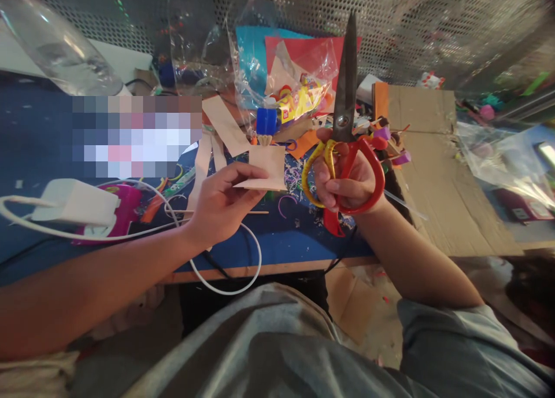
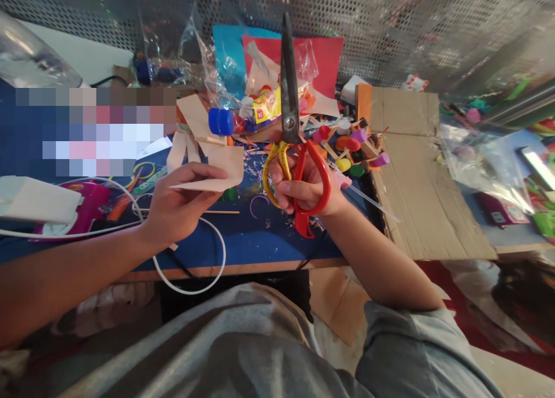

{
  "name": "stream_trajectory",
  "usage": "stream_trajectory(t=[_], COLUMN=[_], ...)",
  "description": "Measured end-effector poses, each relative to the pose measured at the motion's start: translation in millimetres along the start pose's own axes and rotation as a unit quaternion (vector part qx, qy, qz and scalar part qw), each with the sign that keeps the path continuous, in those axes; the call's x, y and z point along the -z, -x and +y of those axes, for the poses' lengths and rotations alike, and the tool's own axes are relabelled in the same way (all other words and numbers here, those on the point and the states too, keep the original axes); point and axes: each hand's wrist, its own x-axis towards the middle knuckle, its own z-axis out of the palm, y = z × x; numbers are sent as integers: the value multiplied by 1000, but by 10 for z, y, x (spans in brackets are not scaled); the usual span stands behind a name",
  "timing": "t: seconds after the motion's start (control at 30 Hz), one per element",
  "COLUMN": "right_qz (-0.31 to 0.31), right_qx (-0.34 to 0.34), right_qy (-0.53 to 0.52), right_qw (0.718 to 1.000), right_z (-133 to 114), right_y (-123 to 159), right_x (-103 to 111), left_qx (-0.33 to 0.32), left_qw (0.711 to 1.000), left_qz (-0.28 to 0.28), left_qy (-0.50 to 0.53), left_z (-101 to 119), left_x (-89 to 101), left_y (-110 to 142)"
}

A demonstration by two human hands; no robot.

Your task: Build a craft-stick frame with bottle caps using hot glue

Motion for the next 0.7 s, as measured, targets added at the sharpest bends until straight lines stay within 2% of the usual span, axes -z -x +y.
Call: stream_trajectory(t=[0.1,0.27,0.33,0.47,0.53,0.63,0.7], right_qz=[35,134,142,112,102,79,56], right_qx=[13,94,115,148,126,30,0], right_qy=[37,151,197,284,326,389,428], right_qw=[999,975,963,941,931,917,902], right_z=[-18,-36,-32,-61,-128,-291,-402], right_y=[18,47,51,64,84,124,142], right_x=[-40,-37,26,190,247,289,302], left_qx=[6,36,73,153,183,220,228], left_qw=[1000,997,993,980,974,965,963], left_qz=[4,31,40,47,45,30,20], left_qy=[21,55,88,122,126,138,142], left_z=[-27,-85,-113,-154,-161,-159,-158], left_x=[-9,-41,-55,-63,-57,-45,-38], left_y=[-7,-52,-82,-130,-138,-139,-138])
